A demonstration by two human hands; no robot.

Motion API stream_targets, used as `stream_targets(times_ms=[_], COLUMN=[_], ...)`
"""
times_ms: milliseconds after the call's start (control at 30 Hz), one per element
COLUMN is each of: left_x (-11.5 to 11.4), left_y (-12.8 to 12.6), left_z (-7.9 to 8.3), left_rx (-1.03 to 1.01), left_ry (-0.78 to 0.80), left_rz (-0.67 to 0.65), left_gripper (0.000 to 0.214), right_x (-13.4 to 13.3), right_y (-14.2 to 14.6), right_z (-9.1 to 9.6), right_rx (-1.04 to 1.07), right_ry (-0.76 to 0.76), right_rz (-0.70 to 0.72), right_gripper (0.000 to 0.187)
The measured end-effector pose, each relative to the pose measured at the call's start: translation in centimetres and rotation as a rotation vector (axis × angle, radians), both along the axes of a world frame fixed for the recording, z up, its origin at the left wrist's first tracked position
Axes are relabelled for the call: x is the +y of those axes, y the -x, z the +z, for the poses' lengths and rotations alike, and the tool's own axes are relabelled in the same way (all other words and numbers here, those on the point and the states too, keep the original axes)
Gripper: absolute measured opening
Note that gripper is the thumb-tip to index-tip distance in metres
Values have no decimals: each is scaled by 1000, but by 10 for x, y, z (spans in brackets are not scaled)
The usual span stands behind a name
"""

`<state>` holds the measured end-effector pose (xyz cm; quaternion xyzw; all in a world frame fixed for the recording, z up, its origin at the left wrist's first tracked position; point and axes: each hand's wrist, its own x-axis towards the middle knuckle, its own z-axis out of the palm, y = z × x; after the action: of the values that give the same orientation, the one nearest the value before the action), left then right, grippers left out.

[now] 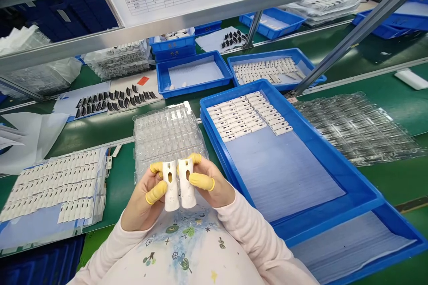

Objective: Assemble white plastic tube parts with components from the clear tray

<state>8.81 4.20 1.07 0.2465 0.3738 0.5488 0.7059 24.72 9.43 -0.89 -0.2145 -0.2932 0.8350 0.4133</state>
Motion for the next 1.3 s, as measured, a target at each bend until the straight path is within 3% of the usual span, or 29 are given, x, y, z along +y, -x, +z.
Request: stream_targets(times_ms=[133,367,567,833,1067,1300], left_x=[0,-2,-3,2,10,17], left_y=[-2,1,4,9,6,2], left_z=[3,0,-1,8,13,17], left_rx=[84,65,9,-66,-176,-457], left_ry=[-33,-11,36,63,132,267], left_rz=[85,-6,52,-30,37,105], left_gripper=[28,28,23,39,42,48], right_x=[0,0,-1,2,8,11], right_y=[3,3,5,12,23,32], right_z=[-3,-4,1,7,8,17], right_rx=[7,37,61,48,85,199], right_ry=[42,101,122,145,223,342], right_rz=[10,27,24,19,58,64], right_gripper=[40,42,38,34,28,25])
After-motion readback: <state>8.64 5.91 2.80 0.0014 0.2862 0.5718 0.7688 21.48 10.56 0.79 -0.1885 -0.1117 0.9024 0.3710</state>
